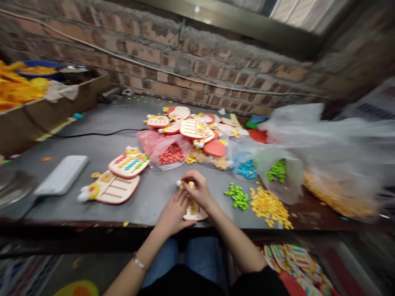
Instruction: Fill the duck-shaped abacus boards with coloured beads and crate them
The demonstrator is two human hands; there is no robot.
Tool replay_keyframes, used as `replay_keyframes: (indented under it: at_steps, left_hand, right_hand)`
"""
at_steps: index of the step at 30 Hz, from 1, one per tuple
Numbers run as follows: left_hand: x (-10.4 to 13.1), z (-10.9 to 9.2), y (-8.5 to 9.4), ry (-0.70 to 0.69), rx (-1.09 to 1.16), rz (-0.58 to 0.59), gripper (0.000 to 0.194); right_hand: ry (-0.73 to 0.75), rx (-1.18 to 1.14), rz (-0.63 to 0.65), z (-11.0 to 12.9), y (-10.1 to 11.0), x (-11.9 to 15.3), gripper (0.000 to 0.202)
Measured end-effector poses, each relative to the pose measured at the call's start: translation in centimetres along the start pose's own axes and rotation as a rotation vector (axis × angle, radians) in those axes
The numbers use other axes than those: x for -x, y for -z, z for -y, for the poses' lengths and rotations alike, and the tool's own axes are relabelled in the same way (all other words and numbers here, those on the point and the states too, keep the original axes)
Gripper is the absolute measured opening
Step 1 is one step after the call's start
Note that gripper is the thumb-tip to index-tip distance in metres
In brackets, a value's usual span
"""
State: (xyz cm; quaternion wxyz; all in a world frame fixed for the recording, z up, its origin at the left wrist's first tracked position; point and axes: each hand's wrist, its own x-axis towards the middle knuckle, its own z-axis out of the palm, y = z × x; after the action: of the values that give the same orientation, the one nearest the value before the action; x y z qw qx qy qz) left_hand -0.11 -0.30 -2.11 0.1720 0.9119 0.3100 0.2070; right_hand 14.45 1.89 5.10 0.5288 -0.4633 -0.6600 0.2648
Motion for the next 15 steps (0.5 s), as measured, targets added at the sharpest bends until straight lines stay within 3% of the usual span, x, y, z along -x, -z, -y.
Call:
replay_keyframes:
  at_steps: [5,10,15]
  left_hand:
    - [0.1,1.4,-1.5,-0.047,-0.034,-0.091,0.079]
    - [-0.1,1.7,-1.5,-0.073,-0.049,-0.083,0.070]
    - [-0.2,2.0,-1.8,-0.080,-0.052,-0.089,0.069]
  right_hand:
    - [-0.130,-0.104,-0.341,-1.4,3.1,6.4,0.005]
    - [-0.280,-0.192,-0.607,-2.1,6.8,13.0,0.011]
    - [-0.362,-0.103,-0.852,-2.3,10.5,17.7,0.024]
